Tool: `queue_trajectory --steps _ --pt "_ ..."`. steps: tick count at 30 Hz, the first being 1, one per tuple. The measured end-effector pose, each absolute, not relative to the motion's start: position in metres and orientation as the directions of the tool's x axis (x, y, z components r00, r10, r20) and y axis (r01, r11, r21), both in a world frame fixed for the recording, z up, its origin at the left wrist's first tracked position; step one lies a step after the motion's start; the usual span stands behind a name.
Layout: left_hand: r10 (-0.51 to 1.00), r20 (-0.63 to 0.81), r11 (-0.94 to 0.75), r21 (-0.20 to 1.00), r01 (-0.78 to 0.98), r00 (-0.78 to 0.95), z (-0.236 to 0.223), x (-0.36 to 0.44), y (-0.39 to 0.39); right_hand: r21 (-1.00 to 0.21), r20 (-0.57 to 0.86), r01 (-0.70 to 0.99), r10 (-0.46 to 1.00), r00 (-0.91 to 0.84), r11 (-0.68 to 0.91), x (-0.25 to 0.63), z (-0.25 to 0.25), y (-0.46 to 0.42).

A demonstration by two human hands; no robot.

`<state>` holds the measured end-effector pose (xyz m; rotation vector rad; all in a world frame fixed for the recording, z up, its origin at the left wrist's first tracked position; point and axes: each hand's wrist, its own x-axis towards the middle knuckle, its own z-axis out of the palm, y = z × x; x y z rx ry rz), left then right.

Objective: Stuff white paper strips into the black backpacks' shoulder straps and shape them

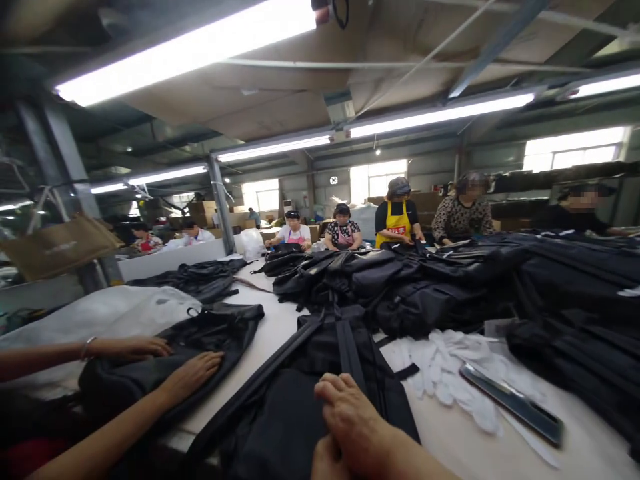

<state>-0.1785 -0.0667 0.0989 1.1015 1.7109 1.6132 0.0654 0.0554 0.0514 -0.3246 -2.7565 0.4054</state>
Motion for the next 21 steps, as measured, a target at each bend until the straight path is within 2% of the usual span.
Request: queue_trajectory --steps 3,5,7,9,11,15,19,21 --pt "0.893 0.059 0.011 0.988 0.153 -0.447 0.051 -0.074 -0.045 -0.524 0.397 0.309 0.548 -0.736 0.794 0.074 0.040 0.059" --pt "0.902 0.005 0.041 0.995 0.096 -0.432 0.021 -0.027 -0.034 -0.656 0.356 0.399 0.728 -0.586 0.641 0.086 0.036 0.060" --pt "0.919 -0.039 0.065 0.996 0.053 -0.393 0.002 -0.003 -0.028 -0.714 0.248 0.464 0.809 -0.533 0.525 0.097 0.035 0.058" --pt "0.925 -0.072 0.090 0.995 0.032 -0.374 -0.005 0.002 -0.024 -0.710 0.153 0.518 0.822 -0.549 0.478 0.104 0.035 0.053" --pt "0.929 -0.084 0.104 0.994 0.035 -0.361 -0.002 -0.002 -0.022 -0.656 0.111 0.581 0.824 -0.556 0.481 0.106 0.035 0.047" --pt "0.962 -0.026 0.064 0.990 0.129 -0.273 0.012 -0.015 -0.023 -0.533 0.089 0.690 0.844 -0.530 0.489 0.100 0.029 0.043" --pt "0.981 -0.098 0.119 0.986 0.119 -0.169 0.012 -0.032 -0.020 -0.528 0.085 0.684 0.833 -0.547 0.503 0.098 0.022 0.047" --pt "0.973 -0.112 0.148 0.974 0.170 -0.203 0.006 -0.036 -0.015 -0.525 0.089 0.687 0.835 -0.543 0.503 0.098 0.021 0.048"
